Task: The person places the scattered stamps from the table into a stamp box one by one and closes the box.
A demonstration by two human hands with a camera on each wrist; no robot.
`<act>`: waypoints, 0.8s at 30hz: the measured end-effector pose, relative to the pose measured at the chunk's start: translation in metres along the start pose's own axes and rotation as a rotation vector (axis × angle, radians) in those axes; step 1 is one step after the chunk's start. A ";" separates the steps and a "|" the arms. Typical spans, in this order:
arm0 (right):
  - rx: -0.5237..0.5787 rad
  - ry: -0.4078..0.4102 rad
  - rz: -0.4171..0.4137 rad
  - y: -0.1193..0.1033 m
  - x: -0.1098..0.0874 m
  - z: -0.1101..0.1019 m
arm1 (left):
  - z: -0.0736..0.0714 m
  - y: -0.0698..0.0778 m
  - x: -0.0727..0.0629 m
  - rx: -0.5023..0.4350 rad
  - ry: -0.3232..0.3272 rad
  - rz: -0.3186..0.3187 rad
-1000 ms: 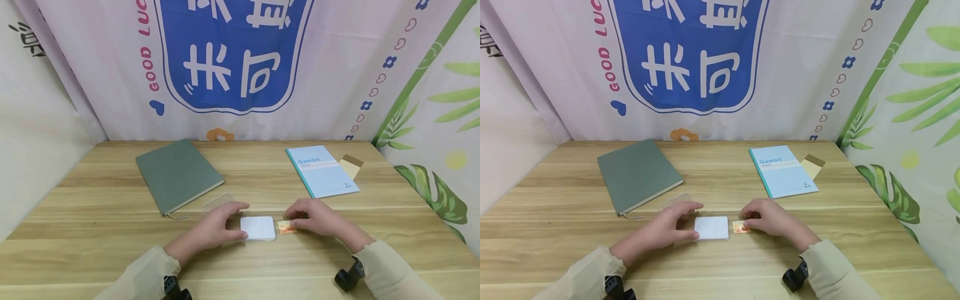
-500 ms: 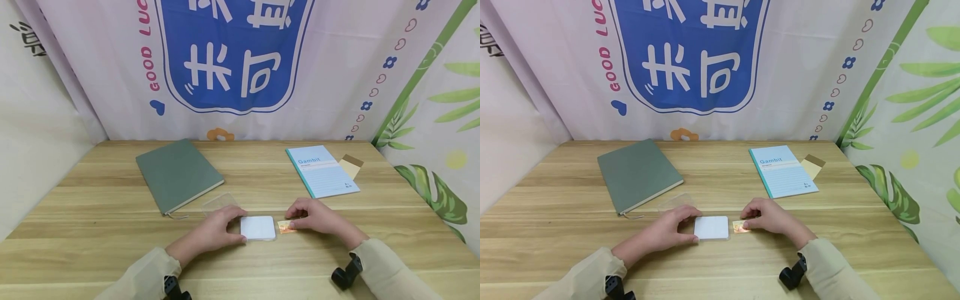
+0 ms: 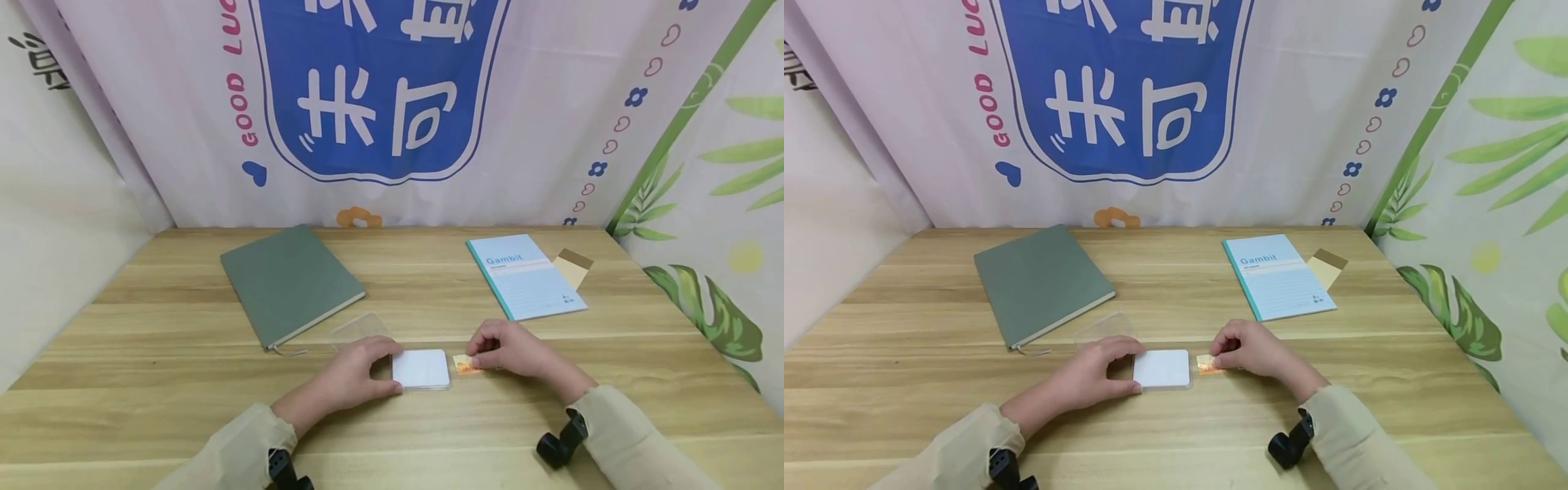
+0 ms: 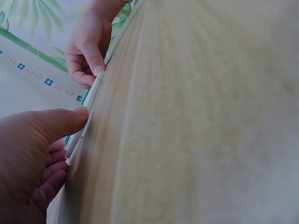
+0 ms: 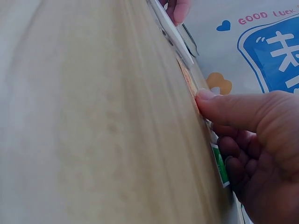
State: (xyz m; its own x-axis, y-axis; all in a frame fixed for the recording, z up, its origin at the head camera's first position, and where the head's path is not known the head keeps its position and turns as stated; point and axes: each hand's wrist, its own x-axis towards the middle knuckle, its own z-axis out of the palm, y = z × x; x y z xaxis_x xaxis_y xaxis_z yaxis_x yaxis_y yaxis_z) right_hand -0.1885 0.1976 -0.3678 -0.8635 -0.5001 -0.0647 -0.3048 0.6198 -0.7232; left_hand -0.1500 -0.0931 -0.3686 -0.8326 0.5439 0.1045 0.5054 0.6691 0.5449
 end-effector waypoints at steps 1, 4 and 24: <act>0.002 -0.001 0.001 0.000 0.000 0.000 | 0.000 0.000 0.000 0.001 -0.002 -0.005; 0.002 -0.002 0.007 -0.002 0.000 0.001 | 0.000 0.000 -0.001 0.003 -0.002 -0.009; -0.077 0.007 0.027 -0.017 0.000 0.002 | 0.006 -0.002 -0.005 -0.134 0.042 -0.011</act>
State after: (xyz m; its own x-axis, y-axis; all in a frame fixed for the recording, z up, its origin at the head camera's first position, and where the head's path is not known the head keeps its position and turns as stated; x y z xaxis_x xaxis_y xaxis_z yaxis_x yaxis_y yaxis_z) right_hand -0.1825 0.1863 -0.3570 -0.8746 -0.4786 -0.0784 -0.3112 0.6779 -0.6660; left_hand -0.1459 -0.0939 -0.3757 -0.8483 0.5131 0.1311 0.4637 0.6001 0.6518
